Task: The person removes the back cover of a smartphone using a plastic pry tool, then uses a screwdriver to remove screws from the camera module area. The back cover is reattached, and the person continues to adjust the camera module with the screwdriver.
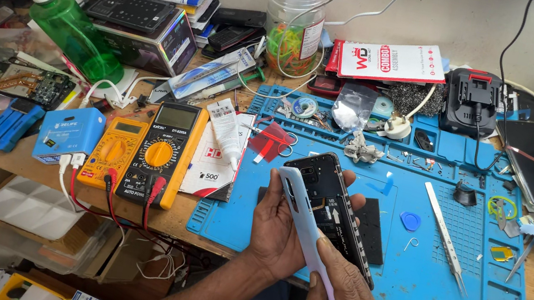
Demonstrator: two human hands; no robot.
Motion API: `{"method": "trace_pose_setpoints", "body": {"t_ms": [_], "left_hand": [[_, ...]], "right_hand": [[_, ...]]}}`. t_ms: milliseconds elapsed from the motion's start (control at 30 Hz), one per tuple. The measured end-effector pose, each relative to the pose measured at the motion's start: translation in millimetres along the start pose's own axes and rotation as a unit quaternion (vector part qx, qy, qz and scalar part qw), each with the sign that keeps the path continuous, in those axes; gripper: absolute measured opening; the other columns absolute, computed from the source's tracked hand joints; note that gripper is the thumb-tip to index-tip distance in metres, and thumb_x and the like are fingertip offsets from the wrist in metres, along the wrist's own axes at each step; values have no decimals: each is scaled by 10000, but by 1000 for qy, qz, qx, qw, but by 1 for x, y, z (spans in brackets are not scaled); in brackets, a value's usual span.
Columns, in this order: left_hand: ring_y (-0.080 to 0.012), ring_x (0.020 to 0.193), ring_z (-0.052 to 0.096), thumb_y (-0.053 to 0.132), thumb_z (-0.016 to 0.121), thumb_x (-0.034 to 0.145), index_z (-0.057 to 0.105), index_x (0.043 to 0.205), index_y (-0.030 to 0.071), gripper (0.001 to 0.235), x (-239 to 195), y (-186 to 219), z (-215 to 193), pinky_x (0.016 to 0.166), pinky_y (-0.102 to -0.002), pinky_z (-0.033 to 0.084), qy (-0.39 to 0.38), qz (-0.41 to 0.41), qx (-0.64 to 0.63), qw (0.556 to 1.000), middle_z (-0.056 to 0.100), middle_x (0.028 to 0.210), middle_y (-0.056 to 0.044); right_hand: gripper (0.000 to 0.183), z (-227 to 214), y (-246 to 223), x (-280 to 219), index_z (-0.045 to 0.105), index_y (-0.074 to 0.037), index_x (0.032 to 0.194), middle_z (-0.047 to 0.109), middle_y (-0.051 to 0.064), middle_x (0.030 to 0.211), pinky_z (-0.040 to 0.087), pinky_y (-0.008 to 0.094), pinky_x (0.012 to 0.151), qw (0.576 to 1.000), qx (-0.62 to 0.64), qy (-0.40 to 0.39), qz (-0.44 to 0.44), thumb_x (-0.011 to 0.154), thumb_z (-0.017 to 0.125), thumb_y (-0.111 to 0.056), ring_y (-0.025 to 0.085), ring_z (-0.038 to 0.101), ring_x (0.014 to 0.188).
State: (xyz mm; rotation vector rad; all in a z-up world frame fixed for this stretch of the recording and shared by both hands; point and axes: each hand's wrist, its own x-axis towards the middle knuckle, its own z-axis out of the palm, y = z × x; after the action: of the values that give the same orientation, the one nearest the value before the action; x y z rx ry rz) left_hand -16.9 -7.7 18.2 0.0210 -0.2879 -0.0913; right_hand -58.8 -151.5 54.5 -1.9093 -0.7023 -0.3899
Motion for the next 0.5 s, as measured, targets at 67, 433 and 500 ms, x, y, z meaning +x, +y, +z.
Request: {"method": "trace_pose_setpoints", "body": {"t_ms": [67,433,500], "left_hand": [[-419,1422,499,674,297,1089,407,1622,130,769,0,-1,-1,1110,-584,511,-7,-1,-2,1000,420,1627,-207],[-378,1466,458,625,331,1086,359,1640,201,698,3,-1,14,1187,-522,442,1,36,72,997,422,1642,-179],[-355,1463,456,596,331,1092,332,1655,250,661,4,-1,15,1198,-516,422,-7,53,98,994,430,1630,-160]], "right_hand": [[444,0,1,-1,651,-46,1305,719,221,1253,625,410,953,1000,-3,-4,6,866,705,-5,343,705,1200],[494,-13,14,12,632,-46,1370,742,182,1256,585,387,921,989,39,24,144,882,699,-8,270,726,1142],[449,-17,23,22,650,-42,1359,686,191,1359,583,371,988,992,49,17,117,914,692,-6,273,678,1253]]}}
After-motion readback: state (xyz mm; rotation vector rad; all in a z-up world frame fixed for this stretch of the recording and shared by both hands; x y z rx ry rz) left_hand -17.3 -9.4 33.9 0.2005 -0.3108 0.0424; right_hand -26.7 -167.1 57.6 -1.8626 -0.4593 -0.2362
